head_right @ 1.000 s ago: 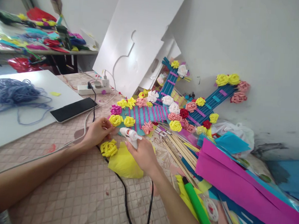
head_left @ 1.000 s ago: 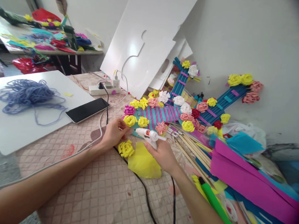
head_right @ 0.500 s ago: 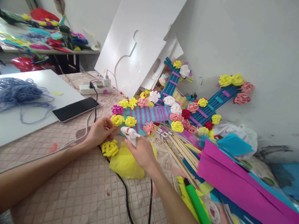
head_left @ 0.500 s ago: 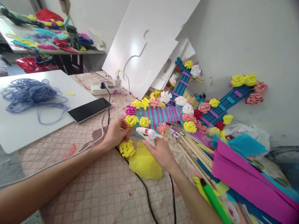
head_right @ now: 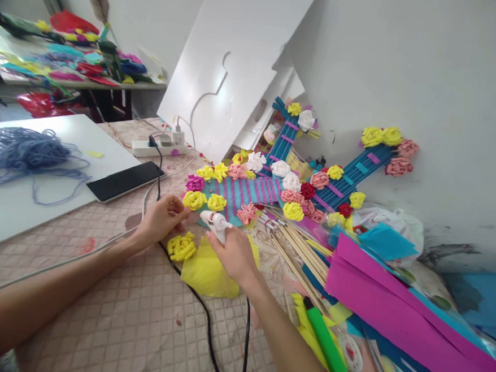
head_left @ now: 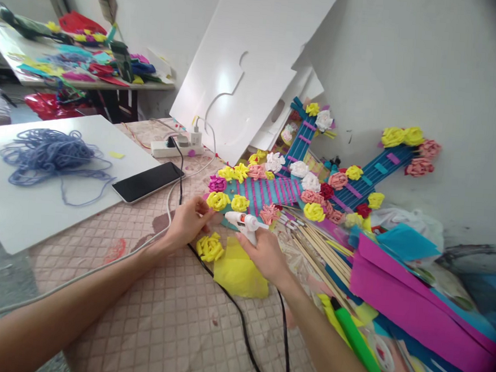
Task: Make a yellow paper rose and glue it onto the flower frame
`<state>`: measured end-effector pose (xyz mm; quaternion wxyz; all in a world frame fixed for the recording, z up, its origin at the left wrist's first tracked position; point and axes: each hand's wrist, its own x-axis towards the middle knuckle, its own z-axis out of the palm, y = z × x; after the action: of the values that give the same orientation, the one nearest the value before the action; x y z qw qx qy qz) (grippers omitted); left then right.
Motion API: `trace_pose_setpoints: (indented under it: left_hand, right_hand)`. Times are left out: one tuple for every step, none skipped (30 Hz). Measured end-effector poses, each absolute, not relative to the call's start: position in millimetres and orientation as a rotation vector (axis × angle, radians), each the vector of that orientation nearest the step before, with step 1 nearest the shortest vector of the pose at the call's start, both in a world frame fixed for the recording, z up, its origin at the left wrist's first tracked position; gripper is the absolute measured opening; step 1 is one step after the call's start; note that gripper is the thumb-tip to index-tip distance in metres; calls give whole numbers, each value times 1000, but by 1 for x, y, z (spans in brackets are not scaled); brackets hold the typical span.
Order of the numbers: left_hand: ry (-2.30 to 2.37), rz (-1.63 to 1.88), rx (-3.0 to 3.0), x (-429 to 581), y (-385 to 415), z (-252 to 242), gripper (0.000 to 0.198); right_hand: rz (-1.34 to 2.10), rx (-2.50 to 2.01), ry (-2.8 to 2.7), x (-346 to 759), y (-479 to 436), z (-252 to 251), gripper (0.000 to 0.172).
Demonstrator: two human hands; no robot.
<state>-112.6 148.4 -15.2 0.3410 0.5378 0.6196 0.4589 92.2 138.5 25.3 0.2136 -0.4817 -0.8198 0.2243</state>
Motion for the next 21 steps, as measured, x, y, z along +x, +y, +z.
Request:
trace_pose_setpoints:
  left_hand:
    - [1649,1188,1453,-115,147,-14,22]
    - [1701,1187,1534,-116,145,-12,20]
    - [1754,1186,1639,-117,143,-10,17]
    - [1789,1181,1757,-118,141,-8,14]
    - [1798,1165,1872,-118,139,-6,11]
    - [1780,1133,1976,-118,137,-5,7]
    - [1744,1086,2061,-117,135,-3,5]
    - [1701,1027,2127,-116,134,-2,6]
    - [1666,971,2179,-115,133,-1,9]
    - [1646,924,2218,-114,132,-1,11]
    - [1641,889,2245,-114,132,-1,12]
    - [1642,865,2260,-113,132,0,13]
    - [1649,852,2267,-113,132,0,13]
    - [1655,844,2268,-113,132,-1,13]
    - [1662,838,2266,-113,132,-1,13]
    - [1663,832,2264,-113,132,-1,13]
    - [1661,826,2264,-113,132,-1,13]
    - [1658,823,2262,-114,132,-1,14]
    - [1655,821,2258,-114,132,-2,14]
    - [1652,823,2251,-114,132,-2,14]
    - [1651,832,2241,-114,132,-3,15]
  right_hand:
    - [626,-1341,-2274,92,138,25,37]
    - [628,-1342,-2271,92,138,25,37]
    - [631,-1341,-2268,92,138,25,37]
    - [632,-1338,-2264,92,138,25,38]
    - [631,-1335,-2259,92,138,26,38]
    - [632,-1330,-2258,92,138,26,38]
    - [630,-1325,-2258,92,138,26,37]
    - [628,-1323,-2259,92,138,26,37]
    - [626,-1320,-2260,92,138,26,36]
    - [624,-1319,-2261,92,138,26,36]
    - [620,-1319,-2259,92,139,26,36]
    - [615,-1321,-2256,93,139,26,36]
    - [611,-1325,-2253,93,139,25,36]
    - [607,-1331,-2250,94,138,25,36]
    - [601,-1337,-2245,94,138,25,36]
    - [596,-1344,-2237,95,138,24,36]
    - [593,-1347,-2229,96,137,24,36]
    - [593,-1347,-2223,97,136,25,35]
    - [594,-1347,-2213,98,135,25,34]
    - [598,-1345,-2202,99,134,26,32]
    - [605,-1343,-2193,100,133,28,31]
